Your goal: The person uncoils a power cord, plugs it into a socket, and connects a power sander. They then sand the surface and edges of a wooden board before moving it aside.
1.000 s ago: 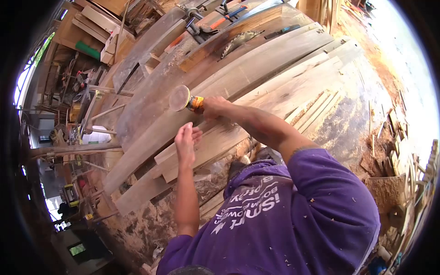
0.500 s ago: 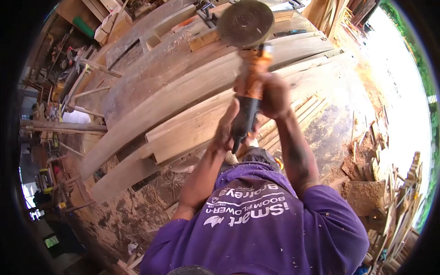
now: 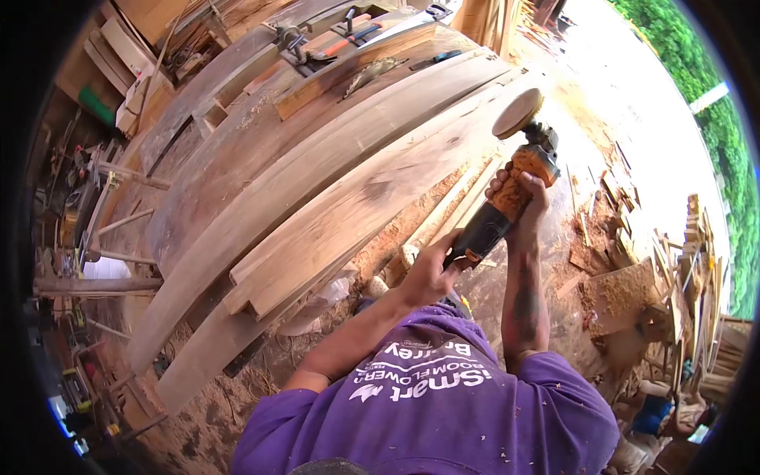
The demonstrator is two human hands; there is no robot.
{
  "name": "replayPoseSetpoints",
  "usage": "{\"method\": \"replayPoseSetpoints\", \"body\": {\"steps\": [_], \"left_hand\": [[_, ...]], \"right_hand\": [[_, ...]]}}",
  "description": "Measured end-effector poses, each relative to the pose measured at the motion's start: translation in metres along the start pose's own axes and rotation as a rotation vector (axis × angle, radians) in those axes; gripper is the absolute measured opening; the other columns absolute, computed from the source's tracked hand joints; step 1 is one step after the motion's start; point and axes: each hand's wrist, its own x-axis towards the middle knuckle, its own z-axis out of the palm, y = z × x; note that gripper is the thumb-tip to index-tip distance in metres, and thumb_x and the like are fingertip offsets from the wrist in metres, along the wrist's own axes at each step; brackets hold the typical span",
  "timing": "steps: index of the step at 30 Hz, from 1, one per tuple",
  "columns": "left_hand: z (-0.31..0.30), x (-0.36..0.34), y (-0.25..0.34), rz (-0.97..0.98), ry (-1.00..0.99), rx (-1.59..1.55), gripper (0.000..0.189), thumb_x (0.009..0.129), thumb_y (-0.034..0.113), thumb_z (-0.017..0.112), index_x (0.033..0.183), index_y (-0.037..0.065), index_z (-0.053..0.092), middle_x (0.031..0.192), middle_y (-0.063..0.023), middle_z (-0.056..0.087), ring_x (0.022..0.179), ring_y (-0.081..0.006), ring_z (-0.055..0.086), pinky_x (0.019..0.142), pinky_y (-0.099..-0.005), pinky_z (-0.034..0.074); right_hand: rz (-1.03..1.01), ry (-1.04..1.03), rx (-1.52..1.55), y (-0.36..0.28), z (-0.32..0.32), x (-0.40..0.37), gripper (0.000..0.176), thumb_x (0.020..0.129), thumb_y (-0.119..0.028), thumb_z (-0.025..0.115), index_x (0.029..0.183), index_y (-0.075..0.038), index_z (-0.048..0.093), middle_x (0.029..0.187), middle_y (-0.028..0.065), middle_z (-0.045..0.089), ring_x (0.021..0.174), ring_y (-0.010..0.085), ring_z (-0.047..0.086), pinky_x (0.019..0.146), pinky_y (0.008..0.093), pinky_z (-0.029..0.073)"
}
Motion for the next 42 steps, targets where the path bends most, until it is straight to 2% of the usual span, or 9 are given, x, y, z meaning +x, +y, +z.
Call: {"method": "replayPoseSetpoints", "body": {"steps": [5,9,12,15,18,21,26,28,42], "left_hand": [[0.003,-0.022,-0.056,-0.099,-0.146,0.183,0.040,0.088,0.017,0.066,0.121,-0.003,0.053,0.108,-0.0215,0.062,0.111,-0.0327,0.057,0.096,-0.0396,0.044],[-0.042,-0.077,-0.068,-0.204,-0.069,0.295,0.048,0.085,0.035,0.070,0.113,-0.003,0.061,0.123,-0.0236,0.057,0.124,-0.0351,0.049,0.103,-0.0392,0.041],[-0.098,-0.123,-0.029,-0.424,0.620,0.345,0.025,0.094,0.020,0.060,0.104,-0.002,0.063,0.100,-0.0115,0.064,0.079,-0.0199,0.061,0.074,-0.0342,0.051],[-0.172,-0.177,-0.049,-0.260,1.127,0.521,0.021,0.095,0.017,0.059,0.105,0.000,0.063,0.095,-0.0092,0.065,0.085,-0.0161,0.060,0.077,-0.0312,0.050],[-0.245,-0.220,-0.052,-0.413,1.279,1.008,0.026,0.094,0.020,0.060,0.111,-0.001,0.060,0.106,-0.0178,0.063,0.100,-0.0330,0.060,0.088,-0.0435,0.048],[-0.271,-0.233,-0.058,-0.670,1.346,1.368,0.041,0.095,0.030,0.057,0.127,0.006,0.053,0.140,-0.0211,0.041,0.124,-0.0365,0.044,0.099,-0.0501,0.038],[-0.263,-0.209,-0.072,-0.875,1.348,1.584,0.049,0.095,0.042,0.054,0.129,0.007,0.053,0.140,-0.0245,0.040,0.126,-0.0399,0.043,0.099,-0.0538,0.035],[-0.269,-0.218,-0.078,-0.743,1.325,1.677,0.047,0.095,0.041,0.054,0.127,0.007,0.054,0.139,-0.0263,0.041,0.126,-0.0397,0.043,0.099,-0.0519,0.035],[-0.289,-0.243,-0.077,-0.785,1.180,1.850,0.038,0.096,0.040,0.054,0.119,0.011,0.064,0.132,-0.0215,0.051,0.124,-0.0331,0.047,0.101,-0.0496,0.032]], "right_hand": [[0.167,0.294,-0.644,-0.005,-0.015,0.003,0.023,0.075,-0.017,0.062,0.088,0.002,0.063,0.073,0.0098,0.062,0.060,0.0175,0.060,0.056,0.0317,0.051],[0.191,-0.071,-1.272,0.025,-0.019,0.018,0.024,0.072,-0.019,0.074,0.085,0.000,0.069,0.068,0.0041,0.062,0.059,0.0122,0.058,0.052,0.0283,0.047],[0.437,-0.274,-1.380,0.057,0.035,0.006,0.025,0.079,-0.023,0.071,0.092,-0.002,0.071,0.070,0.0038,0.064,0.061,0.0128,0.059,0.054,0.0293,0.047],[0.414,-0.602,-1.591,0.105,0.048,0.007,0.031,0.075,-0.027,0.070,0.090,0.000,0.067,0.076,0.0152,0.067,0.067,0.0255,0.066,0.063,0.0373,0.052],[0.484,-0.730,-1.668,0.110,0.085,0.005,0.040,0.073,-0.027,0.068,0.103,-0.002,0.063,0.081,0.0183,0.068,0.077,0.0321,0.068,0.073,0.0400,0.053],[0.528,-0.644,-1.712,0.091,0.095,0.018,0.044,0.073,-0.027,0.070,0.107,-0.003,0.059,0.083,0.0172,0.067,0.076,0.0285,0.067,0.075,0.0392,0.054],[0.437,-0.345,-1.755,0.058,0.031,0.072,0.046,0.072,-0.025,0.072,0.110,-0.002,0.061,0.081,0.0141,0.067,0.074,0.0230,0.066,0.071,0.0352,0.054],[0.387,-0.212,-1.864,0.040,0.024,0.091,0.039,0.071,-0.030,0.069,0.089,0.004,0.067,0.074,0.0155,0.067,0.070,0.0238,0.067,0.067,0.0363,0.054],[0.430,0.341,-1.692,-0.080,-0.109,0.239,0.033,0.071,-0.030,0.071,0.080,0.002,0.068,0.068,0.0083,0.062,0.059,0.0170,0.059,0.053,0.0331,0.048]]}}
